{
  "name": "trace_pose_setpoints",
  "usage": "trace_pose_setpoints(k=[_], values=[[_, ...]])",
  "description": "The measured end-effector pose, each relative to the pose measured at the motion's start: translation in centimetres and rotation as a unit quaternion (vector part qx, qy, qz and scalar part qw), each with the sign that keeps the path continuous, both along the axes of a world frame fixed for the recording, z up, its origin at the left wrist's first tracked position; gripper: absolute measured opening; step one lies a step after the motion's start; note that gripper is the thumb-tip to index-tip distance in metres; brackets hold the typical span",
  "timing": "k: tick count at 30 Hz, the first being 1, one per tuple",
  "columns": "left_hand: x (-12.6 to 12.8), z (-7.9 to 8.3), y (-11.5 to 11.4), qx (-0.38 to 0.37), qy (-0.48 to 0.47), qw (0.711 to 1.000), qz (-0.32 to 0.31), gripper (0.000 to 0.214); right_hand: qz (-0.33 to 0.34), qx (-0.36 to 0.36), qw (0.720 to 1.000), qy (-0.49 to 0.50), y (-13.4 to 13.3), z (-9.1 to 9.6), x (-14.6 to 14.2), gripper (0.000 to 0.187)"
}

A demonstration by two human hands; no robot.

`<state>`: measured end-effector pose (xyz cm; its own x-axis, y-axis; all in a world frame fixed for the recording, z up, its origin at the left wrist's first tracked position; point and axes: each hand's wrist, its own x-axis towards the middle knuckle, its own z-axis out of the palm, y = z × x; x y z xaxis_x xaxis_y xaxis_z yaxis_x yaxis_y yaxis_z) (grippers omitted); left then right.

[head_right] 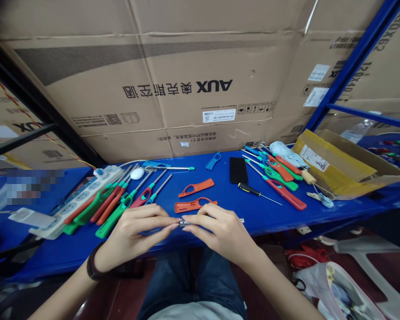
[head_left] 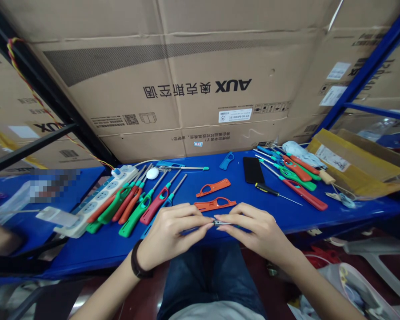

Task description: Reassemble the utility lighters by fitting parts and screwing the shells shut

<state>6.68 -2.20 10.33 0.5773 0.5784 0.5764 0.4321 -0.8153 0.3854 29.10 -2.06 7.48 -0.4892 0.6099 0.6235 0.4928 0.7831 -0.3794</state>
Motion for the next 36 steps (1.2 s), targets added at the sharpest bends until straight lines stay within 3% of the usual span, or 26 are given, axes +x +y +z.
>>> trace_pose_setpoints(k=[9,15,19,21,24,29,33,36], values=[[0.6,-0.2,-0.2,-0.023,-0.03,0.999,0.037,0.01,-0.017,0.017,1.0,-0.007,-0.3,0.1,0.0,0.02],[-0.3,-0.9,0.8,-0.196,0.022,0.98,0.042,0.027,-0.023,-0.048,0.998,-0.017,0.0,-0.5,0.5,0.021],[-0.9,-2.6,1.7,-0.277,0.067,0.958,0.024,0.033,-0.054,-0.093,0.991,-0.078,0.2,-1.5,1.2,0.021],[-1.1,-3.8,2.0,-0.272,0.098,0.956,0.038,0.03,-0.059,-0.117,0.987,-0.097,0.4,-2.3,1.7,0.02],[-1.4,-5.9,2.6,-0.219,0.114,0.963,0.11,0.027,-0.083,-0.145,0.981,-0.102,0.9,-3.5,2.5,0.019],[-1.3,-8.8,3.9,-0.151,0.085,0.969,0.176,0.043,-0.135,-0.15,0.975,-0.088,2.3,-4.7,3.6,0.017],[-0.9,-10.0,4.6,-0.145,0.091,0.969,0.18,0.044,-0.148,-0.154,0.974,-0.073,3.1,-5.1,4.0,0.019],[-0.9,-10.2,4.7,-0.154,0.104,0.967,0.176,0.032,-0.146,-0.156,0.975,-0.061,3.5,-5.5,4.2,0.021]])
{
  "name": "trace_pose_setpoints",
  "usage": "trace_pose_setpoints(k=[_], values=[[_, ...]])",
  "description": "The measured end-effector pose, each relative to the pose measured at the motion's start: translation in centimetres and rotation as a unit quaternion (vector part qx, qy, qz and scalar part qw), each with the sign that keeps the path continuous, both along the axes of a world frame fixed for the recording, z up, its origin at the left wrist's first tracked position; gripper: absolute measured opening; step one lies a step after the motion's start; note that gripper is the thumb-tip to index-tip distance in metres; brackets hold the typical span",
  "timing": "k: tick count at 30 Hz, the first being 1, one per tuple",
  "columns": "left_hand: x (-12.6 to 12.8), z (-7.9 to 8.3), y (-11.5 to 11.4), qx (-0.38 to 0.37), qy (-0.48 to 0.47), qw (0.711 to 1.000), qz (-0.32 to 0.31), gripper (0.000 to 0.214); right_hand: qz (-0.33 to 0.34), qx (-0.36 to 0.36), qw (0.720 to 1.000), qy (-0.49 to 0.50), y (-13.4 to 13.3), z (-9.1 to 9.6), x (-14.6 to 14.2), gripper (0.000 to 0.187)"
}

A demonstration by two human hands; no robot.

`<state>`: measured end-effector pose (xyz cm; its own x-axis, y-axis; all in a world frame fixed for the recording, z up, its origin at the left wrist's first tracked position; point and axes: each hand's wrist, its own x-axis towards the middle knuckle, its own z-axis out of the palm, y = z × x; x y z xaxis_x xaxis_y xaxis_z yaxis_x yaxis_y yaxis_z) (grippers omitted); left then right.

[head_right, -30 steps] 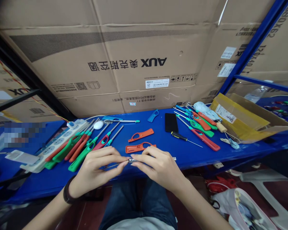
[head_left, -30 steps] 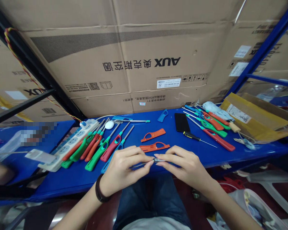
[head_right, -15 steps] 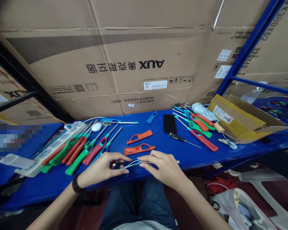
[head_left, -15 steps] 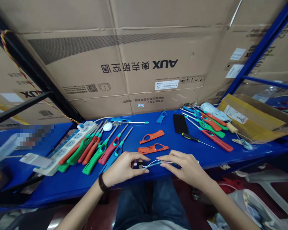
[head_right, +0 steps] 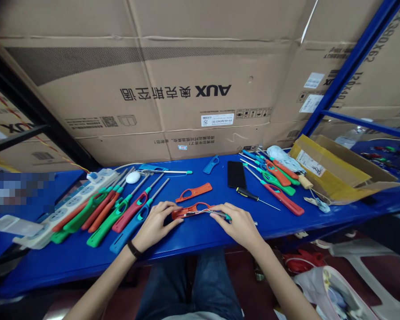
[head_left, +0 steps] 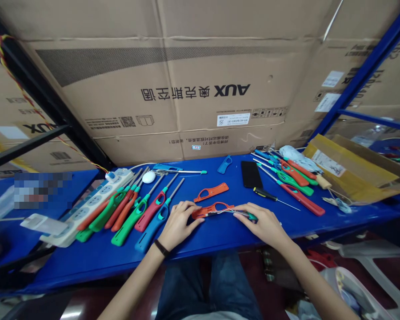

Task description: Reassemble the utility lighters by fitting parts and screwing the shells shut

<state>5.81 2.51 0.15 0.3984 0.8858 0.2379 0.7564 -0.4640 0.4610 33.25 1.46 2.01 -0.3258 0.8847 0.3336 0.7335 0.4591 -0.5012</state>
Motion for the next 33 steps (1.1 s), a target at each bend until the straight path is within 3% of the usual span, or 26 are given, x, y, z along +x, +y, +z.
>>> trace_pose_setpoints(k=[3,9,14,33], values=[[-0.5,0.1,-0.2,-0.019,-0.005,1.0,-0.004,0.024,0.002,-0.001,1.0,0.008,0.3,-0.4,0.1,0.022],[-2.0,0.4,-1.1,-0.056,-0.008,0.998,-0.039,0.024,0.026,-0.03,0.999,0.027,0.4,-0.6,-0.2,0.02],[-2.5,0.3,-1.9,-0.066,-0.021,0.997,-0.031,0.025,0.059,-0.058,0.996,0.023,0.3,-0.8,-0.6,0.018],[-2.4,0.5,-2.5,-0.059,-0.021,0.998,-0.029,0.024,0.044,-0.043,0.998,0.003,0.0,-1.4,-1.1,0.014]])
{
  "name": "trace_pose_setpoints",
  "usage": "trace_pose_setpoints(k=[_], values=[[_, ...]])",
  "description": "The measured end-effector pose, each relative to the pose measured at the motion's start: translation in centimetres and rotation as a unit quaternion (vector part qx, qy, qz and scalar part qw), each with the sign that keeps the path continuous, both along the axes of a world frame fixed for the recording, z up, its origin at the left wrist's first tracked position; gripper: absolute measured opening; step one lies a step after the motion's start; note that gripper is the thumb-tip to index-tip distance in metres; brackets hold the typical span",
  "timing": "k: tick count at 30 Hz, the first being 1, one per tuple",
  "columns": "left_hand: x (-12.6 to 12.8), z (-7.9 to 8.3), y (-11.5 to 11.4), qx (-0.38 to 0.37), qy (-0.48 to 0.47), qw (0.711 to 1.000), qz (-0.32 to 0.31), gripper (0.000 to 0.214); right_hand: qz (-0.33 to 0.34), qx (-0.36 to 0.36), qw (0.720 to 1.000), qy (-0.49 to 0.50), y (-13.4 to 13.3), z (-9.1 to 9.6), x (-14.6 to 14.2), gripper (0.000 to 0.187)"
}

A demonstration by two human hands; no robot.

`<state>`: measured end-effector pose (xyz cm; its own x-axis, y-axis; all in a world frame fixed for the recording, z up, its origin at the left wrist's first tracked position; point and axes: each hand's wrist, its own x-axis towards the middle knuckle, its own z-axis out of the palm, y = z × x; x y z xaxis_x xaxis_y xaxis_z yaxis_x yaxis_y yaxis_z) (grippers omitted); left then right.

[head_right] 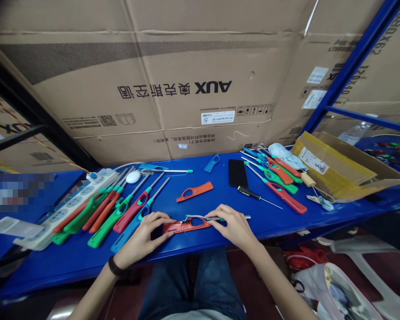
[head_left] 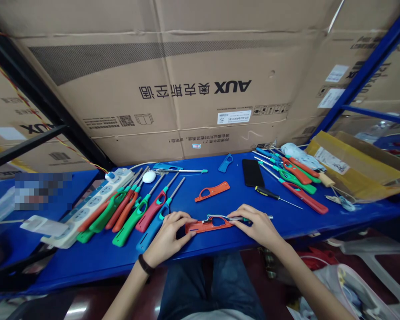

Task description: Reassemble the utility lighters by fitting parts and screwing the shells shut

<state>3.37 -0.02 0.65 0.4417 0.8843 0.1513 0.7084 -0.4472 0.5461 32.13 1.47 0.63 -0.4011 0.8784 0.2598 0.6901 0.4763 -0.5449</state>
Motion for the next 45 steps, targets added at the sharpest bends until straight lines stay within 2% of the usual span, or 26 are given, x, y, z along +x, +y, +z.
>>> trace_pose_setpoints(k=[6,14,23,36,45], values=[[1.2,-0.8,-0.2,0.024,-0.007,1.0,-0.009,0.035,0.013,0.004,1.0,0.002,-0.1,-0.1,0.0,0.015],[1.3,-1.4,0.3,0.041,-0.01,0.999,-0.007,0.03,0.0,-0.017,1.0,0.009,-0.1,1.2,-0.1,0.021],[1.3,-1.7,0.2,0.037,-0.017,0.999,-0.023,0.031,0.009,-0.131,0.991,-0.033,0.2,2.4,0.1,0.025],[1.0,-1.7,0.5,0.024,-0.03,0.999,-0.019,0.034,0.046,-0.105,0.993,-0.011,0.1,2.7,0.6,0.023],[1.2,-1.7,0.4,0.002,-0.038,0.999,-0.036,0.033,0.038,-0.11,0.993,-0.024,1.0,1.5,0.7,0.022]])
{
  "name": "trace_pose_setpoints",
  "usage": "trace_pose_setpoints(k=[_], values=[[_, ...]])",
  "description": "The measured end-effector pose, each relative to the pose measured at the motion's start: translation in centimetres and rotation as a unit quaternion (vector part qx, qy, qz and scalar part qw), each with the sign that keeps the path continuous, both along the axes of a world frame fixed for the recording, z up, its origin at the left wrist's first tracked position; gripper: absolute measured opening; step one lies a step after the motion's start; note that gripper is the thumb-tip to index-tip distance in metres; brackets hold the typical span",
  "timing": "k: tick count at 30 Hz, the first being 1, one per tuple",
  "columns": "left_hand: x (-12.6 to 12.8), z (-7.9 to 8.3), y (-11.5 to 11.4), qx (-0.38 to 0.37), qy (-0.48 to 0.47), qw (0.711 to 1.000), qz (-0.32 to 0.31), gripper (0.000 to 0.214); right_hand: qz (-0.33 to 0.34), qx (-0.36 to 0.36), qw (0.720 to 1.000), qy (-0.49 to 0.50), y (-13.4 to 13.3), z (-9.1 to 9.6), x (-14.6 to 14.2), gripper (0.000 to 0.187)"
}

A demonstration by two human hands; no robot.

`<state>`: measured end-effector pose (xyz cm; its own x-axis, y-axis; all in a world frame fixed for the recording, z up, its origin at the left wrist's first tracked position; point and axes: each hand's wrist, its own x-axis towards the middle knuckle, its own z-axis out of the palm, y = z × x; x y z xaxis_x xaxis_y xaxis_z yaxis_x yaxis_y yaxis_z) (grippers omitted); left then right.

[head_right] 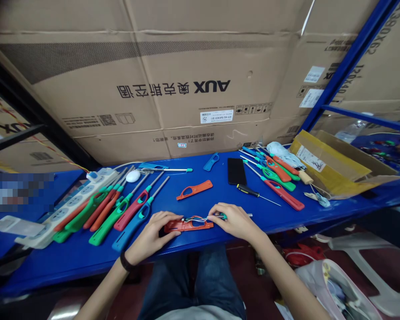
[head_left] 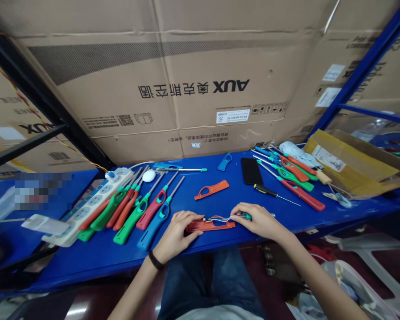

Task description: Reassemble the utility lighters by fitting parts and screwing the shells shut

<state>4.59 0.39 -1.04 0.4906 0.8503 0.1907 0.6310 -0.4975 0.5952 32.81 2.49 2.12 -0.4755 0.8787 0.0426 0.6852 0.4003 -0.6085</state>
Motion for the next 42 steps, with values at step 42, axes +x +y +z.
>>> trace_pose_setpoints(k=[42], values=[[0.0,1.1,-0.2,0.034,0.055,0.996,-0.056,0.044,0.013,0.021,1.0,-0.005,-0.4,0.7,0.0,0.02]])
